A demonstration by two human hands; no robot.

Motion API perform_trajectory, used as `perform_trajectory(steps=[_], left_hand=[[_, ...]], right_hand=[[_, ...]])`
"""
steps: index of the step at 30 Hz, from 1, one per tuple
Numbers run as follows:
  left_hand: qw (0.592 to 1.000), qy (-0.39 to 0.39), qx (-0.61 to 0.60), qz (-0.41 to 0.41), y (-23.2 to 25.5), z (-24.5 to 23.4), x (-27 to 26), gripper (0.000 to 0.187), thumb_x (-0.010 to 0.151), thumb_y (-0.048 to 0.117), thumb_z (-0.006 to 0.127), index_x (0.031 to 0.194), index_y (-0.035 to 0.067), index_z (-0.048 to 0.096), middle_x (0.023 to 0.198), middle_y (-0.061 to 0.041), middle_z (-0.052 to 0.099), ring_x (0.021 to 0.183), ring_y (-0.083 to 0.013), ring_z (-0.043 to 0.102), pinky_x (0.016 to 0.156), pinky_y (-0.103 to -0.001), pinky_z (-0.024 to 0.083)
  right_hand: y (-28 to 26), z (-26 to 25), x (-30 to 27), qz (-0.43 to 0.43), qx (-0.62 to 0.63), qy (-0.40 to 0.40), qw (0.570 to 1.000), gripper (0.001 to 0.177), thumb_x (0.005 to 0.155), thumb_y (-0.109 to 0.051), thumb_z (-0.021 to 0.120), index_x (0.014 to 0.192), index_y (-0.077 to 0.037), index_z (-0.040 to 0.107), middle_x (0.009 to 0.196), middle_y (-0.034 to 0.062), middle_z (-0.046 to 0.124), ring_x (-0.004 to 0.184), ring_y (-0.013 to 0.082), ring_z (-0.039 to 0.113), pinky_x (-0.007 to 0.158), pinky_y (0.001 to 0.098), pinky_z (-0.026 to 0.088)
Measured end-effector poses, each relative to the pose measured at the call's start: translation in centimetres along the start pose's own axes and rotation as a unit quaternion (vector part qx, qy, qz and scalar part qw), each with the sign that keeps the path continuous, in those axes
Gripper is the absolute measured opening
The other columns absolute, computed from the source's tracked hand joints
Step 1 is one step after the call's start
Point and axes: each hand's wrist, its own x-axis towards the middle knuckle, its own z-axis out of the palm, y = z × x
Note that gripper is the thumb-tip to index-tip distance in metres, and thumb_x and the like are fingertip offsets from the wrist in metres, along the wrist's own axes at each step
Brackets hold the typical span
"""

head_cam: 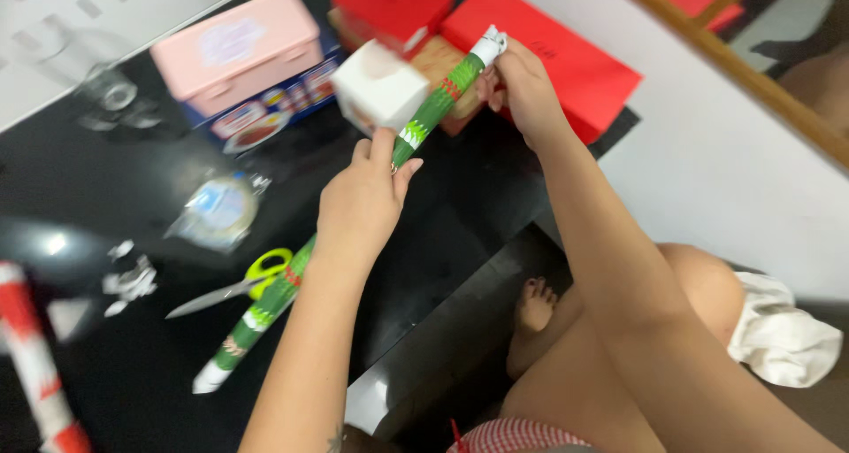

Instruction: The person unrolls a roll of green Christmas wrapping paper, cuts a rectangular sheet with scissors, and places a red box on the paper. They then fold the paper around the box and prepare to secure it with tape.

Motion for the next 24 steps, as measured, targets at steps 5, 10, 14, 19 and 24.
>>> perform_trajectory(steps=[5,10,14,19,24], left_hand=[[0.980,-0.041,-0.194,0.018,1.8,4.1,3.8,0.033,0.107,0.041,0.060,0.116,0.009,0.060,0.099,-0.012,0.067,0.080,-0.0285,0.066,0.066,-0.039,0.055],[0.816,-0.271,-0.489,-0.144,1.5,3.8,6.2,0.040,0.101,0.043,0.055,0.124,0.010,0.064,0.082,0.001,0.056,0.063,-0.0060,0.054,0.054,-0.022,0.047],[0.743,-0.349,-0.545,-0.171,0.3,2.5,5.2,0.040,0.100,0.041,0.056,0.123,0.008,0.061,0.076,0.002,0.054,0.057,-0.0070,0.049,0.049,-0.021,0.041],[0.734,-0.418,-0.506,-0.174,-2.0,2.6,3.7,0.029,0.100,0.038,0.060,0.110,0.010,0.058,0.077,0.002,0.055,0.058,-0.0061,0.048,0.049,-0.022,0.039],[0.821,-0.373,-0.394,-0.181,-4.9,1.0,2.6,0.027,0.099,0.038,0.060,0.101,0.011,0.056,0.076,0.004,0.054,0.057,-0.0056,0.047,0.049,-0.023,0.039]], right_hand=[[0.5,-4.2,1.3,-0.026,0.034,0.027,0.999,0.025,0.109,-0.026,0.041,0.112,-0.010,0.060,0.081,-0.0011,0.057,0.070,0.0094,0.051,0.062,0.0252,0.043],[0.8,-4.4,0.8,0.027,0.066,0.057,0.996,0.024,0.108,-0.027,0.040,0.109,-0.010,0.057,0.080,-0.0005,0.057,0.076,0.0111,0.058,0.065,0.0282,0.049],[0.1,-4.3,0.7,0.037,0.163,0.049,0.985,0.025,0.105,-0.025,0.040,0.109,-0.009,0.059,0.092,0.0037,0.067,0.090,0.0159,0.067,0.077,0.0348,0.057],[-0.6,-4.9,0.9,0.147,0.384,0.033,0.911,0.024,0.103,-0.019,0.040,0.112,-0.008,0.059,0.109,0.0057,0.074,0.107,0.0222,0.072,0.100,0.0426,0.057],[0.7,-5.3,1.4,0.116,0.463,-0.064,0.876,0.018,0.107,-0.014,0.042,0.112,-0.008,0.057,0.083,-0.0001,0.054,0.078,0.0145,0.056,0.086,0.0354,0.053]])
